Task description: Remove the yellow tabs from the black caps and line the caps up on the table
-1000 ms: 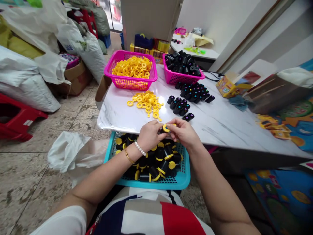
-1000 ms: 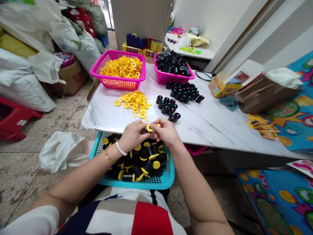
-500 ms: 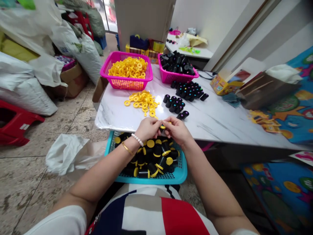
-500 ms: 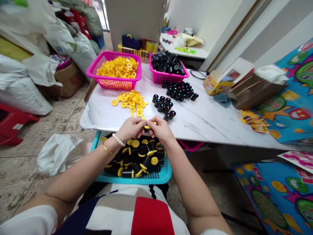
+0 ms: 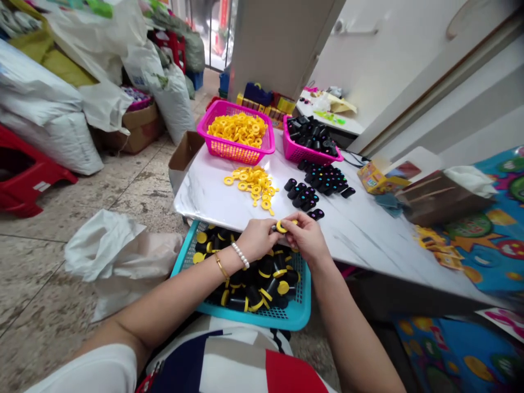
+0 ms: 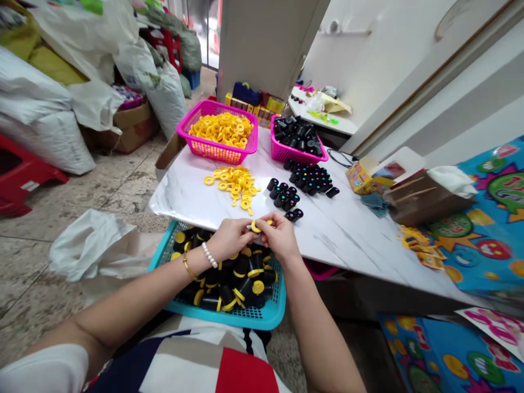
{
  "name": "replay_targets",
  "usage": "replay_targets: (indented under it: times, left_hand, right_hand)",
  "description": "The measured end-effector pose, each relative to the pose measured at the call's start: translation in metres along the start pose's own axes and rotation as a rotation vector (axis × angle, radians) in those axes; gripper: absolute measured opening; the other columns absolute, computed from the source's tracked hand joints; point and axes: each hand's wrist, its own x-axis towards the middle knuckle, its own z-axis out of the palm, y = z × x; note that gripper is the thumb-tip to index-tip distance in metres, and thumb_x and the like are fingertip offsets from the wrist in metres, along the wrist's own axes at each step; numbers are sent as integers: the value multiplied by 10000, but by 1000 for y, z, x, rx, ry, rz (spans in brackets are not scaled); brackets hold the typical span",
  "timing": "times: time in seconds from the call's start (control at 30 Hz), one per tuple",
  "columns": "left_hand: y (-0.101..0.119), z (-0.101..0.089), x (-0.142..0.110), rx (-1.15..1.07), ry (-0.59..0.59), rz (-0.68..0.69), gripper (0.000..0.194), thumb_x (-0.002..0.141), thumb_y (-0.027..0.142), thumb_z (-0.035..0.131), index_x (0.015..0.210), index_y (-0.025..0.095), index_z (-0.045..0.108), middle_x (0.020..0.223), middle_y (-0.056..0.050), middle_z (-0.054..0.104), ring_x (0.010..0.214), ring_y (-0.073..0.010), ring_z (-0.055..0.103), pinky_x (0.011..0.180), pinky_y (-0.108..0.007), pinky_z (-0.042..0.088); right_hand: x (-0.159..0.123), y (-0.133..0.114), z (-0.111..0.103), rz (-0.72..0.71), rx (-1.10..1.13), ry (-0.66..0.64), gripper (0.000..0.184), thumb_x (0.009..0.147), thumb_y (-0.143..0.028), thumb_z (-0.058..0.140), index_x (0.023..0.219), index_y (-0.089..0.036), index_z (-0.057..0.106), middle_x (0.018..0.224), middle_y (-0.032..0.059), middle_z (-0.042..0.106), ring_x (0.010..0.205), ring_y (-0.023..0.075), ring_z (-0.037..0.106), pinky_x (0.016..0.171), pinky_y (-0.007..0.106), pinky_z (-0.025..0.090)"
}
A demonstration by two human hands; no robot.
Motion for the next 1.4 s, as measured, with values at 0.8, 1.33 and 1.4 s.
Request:
replay_targets:
  times: [0.8, 1.33, 1.4]
  left_hand:
    - [7, -3, 17, -406, -159, -257, 191, 899, 340, 474, 807, 173, 484, 508, 29, 575, 378, -86, 543, 356, -138, 361]
    - [9, -1, 2, -159, -145, -28, 262, 801, 407, 611, 921, 190, 695, 665, 13, 655, 566, -123, 596, 507, -194, 427]
    - [11, 0, 3, -43, -107, 63, 243, 829, 398, 589, 862, 187, 704, 703, 2, 668, 632, -127, 593, 602, -210, 431]
  right_hand:
    - [-9, 12, 0, -100, -103, 69, 222, 780, -416, 649, 803, -229, 532, 504, -69, 508, 406, 93, 468, 370, 186, 383]
    - [2, -2, -25, 132, 112, -219, 310, 717, -355, 720, 930, -159, 609, 518, -67, 515, 366, 44, 399, 328, 144, 291]
    - [5, -6, -26, 116, -32, -251, 305, 736, -325, 700, 978, -191, 571, 512, -83, 514, 350, 52, 397, 323, 151, 311]
